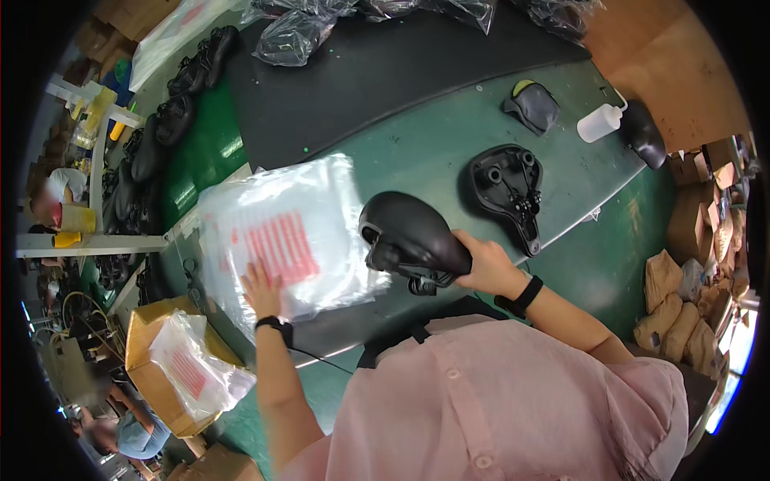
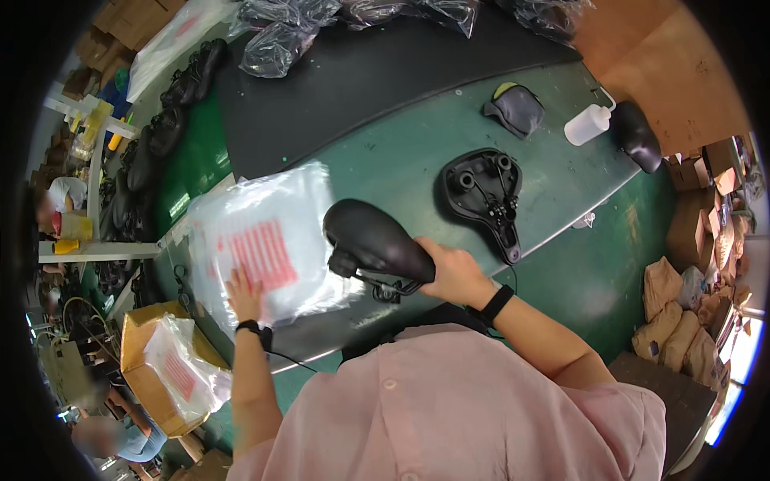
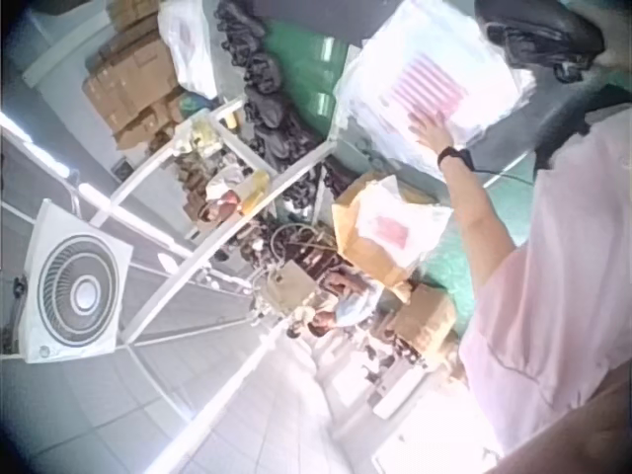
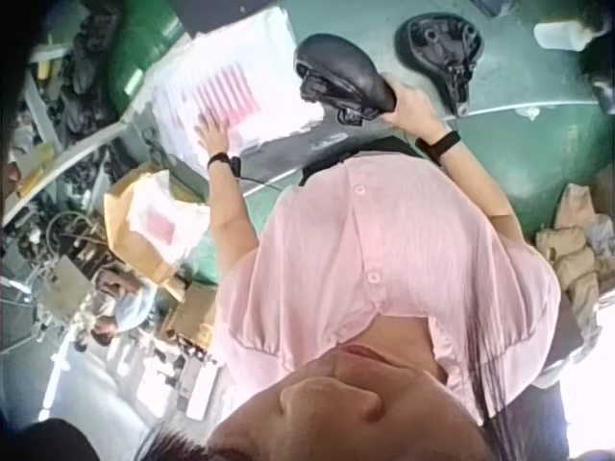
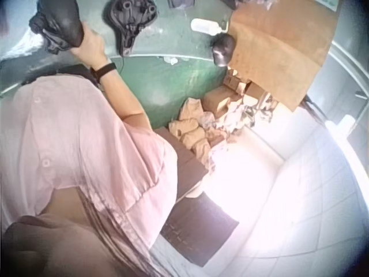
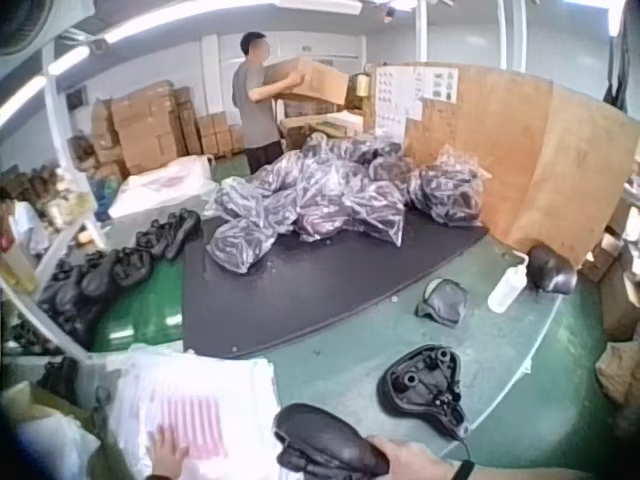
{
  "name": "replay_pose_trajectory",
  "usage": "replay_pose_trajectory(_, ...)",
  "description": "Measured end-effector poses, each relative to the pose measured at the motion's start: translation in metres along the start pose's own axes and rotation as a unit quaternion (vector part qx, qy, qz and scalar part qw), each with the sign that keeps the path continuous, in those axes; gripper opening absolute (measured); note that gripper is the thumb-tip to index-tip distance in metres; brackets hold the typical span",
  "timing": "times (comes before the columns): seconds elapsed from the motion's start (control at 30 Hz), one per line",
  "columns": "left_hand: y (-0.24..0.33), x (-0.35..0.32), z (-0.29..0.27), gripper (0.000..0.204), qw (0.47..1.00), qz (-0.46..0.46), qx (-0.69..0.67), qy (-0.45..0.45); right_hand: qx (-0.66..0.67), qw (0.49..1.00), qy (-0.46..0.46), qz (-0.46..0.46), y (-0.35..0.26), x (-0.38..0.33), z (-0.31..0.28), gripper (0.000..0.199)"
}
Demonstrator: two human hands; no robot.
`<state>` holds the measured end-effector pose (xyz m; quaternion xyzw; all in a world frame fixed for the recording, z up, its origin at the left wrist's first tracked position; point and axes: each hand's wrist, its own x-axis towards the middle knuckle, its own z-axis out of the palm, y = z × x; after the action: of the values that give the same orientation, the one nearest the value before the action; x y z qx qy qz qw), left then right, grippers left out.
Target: The recorder is inspecting and organizing bicycle saddles on a workbench in a manufacturing workshop.
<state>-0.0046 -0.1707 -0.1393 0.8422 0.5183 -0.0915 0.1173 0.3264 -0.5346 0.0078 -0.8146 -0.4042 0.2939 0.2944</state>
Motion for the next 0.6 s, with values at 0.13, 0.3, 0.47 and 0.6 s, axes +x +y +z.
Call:
replay_pose_trajectory(0.13,0.022,0.005,-0.018,0.061,0.995,0.052,-0.01,0.089,0.12,0.992,-0.002,0.049,0.046,-0.005,0.024,0.077)
replay_pose_trajectory(0.3,0.219,-0.033,-0.005,0.061,0.954,0.196,-0.115,0.196,0.429,0.889,-0.055,0.151,0.072,0.003,0.037,0.062)
replay_pose_trajectory(0.47,0.267,-0.042,0.017,0.064,0.989,0.069,-0.019,0.129,0.598,0.752,-0.152,0.231,0.088,0.013,0.035,0.04)
replay_pose_trajectory(0.6,0.22,-0.022,0.013,0.028,0.982,0.111,-0.101,0.116,0.591,0.736,-0.204,0.261,0.099,0.006,0.034,0.039)
